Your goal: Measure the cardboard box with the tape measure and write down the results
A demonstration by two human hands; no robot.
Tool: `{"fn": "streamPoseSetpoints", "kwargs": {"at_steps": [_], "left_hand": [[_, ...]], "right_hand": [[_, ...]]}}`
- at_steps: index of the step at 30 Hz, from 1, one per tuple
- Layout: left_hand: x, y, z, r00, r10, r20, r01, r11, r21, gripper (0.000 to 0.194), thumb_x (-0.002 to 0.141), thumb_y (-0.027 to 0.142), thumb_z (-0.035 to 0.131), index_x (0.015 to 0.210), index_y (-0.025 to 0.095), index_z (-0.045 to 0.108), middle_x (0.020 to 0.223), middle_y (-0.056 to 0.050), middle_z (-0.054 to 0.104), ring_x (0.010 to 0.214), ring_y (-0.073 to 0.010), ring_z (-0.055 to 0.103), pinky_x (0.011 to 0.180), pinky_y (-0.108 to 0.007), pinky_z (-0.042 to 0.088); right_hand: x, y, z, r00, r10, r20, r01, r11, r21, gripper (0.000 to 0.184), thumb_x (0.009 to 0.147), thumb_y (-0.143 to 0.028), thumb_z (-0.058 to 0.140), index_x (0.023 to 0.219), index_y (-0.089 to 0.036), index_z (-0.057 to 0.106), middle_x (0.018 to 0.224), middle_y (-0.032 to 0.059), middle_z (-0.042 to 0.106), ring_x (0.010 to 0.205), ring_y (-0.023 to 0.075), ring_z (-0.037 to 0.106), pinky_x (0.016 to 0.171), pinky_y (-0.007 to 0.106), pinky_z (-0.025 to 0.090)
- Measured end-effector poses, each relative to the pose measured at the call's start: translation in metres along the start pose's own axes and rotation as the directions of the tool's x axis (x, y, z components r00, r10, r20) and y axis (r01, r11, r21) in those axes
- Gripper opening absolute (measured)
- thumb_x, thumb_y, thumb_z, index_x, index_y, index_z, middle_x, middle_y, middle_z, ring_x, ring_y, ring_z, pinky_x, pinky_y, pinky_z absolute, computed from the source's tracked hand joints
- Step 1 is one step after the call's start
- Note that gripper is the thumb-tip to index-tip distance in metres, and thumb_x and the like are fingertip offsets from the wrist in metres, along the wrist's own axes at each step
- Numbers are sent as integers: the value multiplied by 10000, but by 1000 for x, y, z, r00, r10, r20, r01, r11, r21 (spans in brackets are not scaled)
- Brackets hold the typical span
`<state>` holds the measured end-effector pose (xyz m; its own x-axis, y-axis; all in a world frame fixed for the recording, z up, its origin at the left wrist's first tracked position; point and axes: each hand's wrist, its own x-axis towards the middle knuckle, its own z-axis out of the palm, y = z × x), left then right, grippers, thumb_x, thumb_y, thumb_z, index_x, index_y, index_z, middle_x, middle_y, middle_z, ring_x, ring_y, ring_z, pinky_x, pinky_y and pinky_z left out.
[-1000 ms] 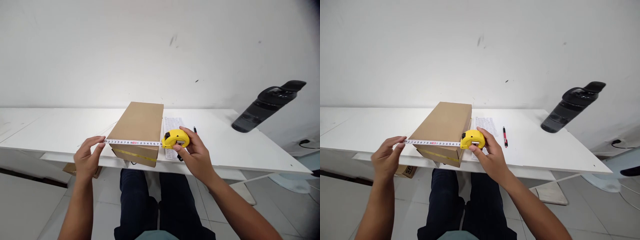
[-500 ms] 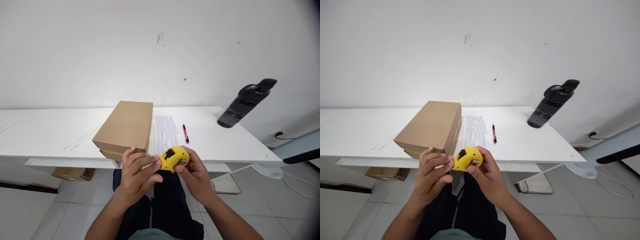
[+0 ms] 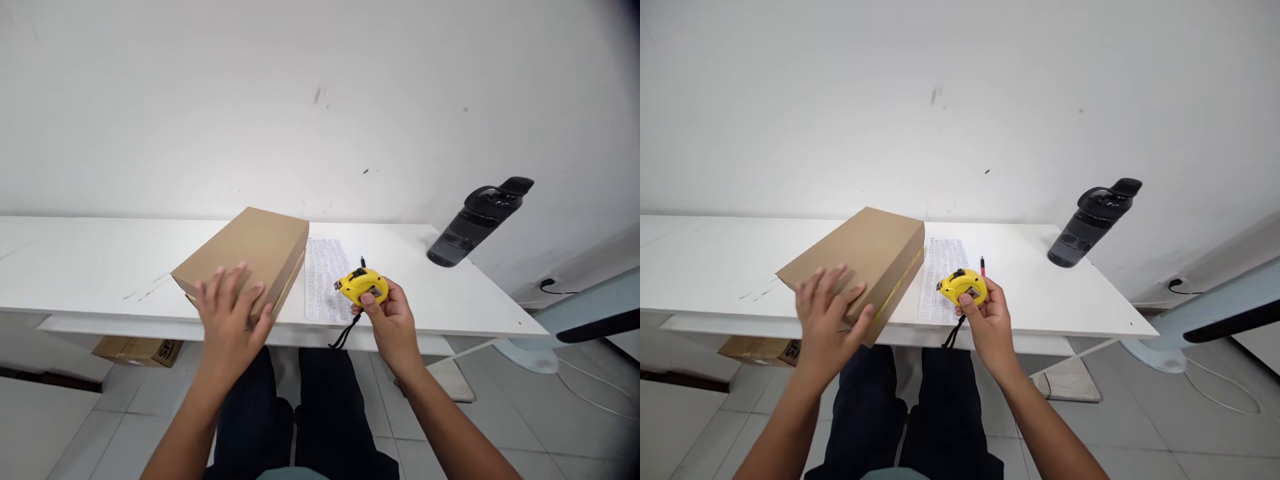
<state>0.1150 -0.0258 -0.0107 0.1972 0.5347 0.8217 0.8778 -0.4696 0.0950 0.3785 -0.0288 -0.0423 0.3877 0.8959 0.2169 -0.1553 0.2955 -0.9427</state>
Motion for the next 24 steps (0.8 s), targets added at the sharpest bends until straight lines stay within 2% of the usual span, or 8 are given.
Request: {"fn": "streamPoseSetpoints", "kwargs": {"at_steps": [3,6,9,11,15,18,21,24], "left_hand": [[-15,-52,-35,988,-44,150,66,987,-147,275,916,278,678,1190,291,683,1659,-79,343,1583,-354,191,1249,-641,223],[-26,-111,-57,968,-132,212,193,935,-297,279,926,318,662,1204,306,686,1701,-53,250,1578,-345,227,1255,-606,271],[-25,-153,-56,959,-213,187,272,877,-396,264,937,366,642,1186,286,686,1663,-92,341,1534,-331,345,1241,-576,322],[-20,-160,-47,956,-231,183,289,859,-422,266,942,397,633,1167,262,675,1626,-120,405,1528,-329,357,1247,-583,305],[-17,-115,-33,968,-249,22,232,865,-445,363,946,365,632,1294,264,602,1600,-139,434,1510,-320,392,1230,-578,346],[-30,-56,-35,959,-88,-268,-45,890,-454,595,891,233,690,1446,326,496,1528,-102,519,1427,-284,508,1189,-554,431],[-40,-10,-44,953,214,-213,-287,863,-415,649,824,153,753,1412,296,519,1367,-73,648,1312,-251,614,1208,-554,417],[-38,10,-52,958,273,-87,-285,873,-396,360,854,96,694,1179,242,642,1185,-65,734,1275,-232,640,1231,-554,379]], "right_hand": [[14,-6,-5,997,-64,-31,63,998,-31,521,779,-499,832,1165,-241,595,973,10,699,639,126,650,618,312,597],[24,-9,-9,991,-115,-65,112,992,-51,504,787,-487,831,1156,-239,595,967,5,701,635,123,648,614,307,598],[29,-10,-5,989,-133,-65,130,990,-44,489,798,-477,828,1156,-242,591,961,4,699,639,128,659,619,310,604],[27,-11,1,988,-147,-53,146,989,-28,469,813,-472,817,1157,-249,590,973,7,696,646,132,664,626,317,611],[10,-18,17,983,-183,-2,183,983,-8,439,833,-434,810,1181,-263,605,965,13,698,658,141,666,606,306,606],[-14,-29,33,980,-140,144,134,990,49,414,833,-418,813,1178,-293,622,922,3,709,636,141,661,541,267,582],[-40,-40,51,903,-35,429,-6,996,94,440,805,-423,837,1178,-308,633,975,16,730,716,154,692,601,262,604],[-57,-46,64,787,48,615,-124,989,82,501,807,-443,829,1233,-299,608,992,33,734,780,162,706,678,272,616]]}}
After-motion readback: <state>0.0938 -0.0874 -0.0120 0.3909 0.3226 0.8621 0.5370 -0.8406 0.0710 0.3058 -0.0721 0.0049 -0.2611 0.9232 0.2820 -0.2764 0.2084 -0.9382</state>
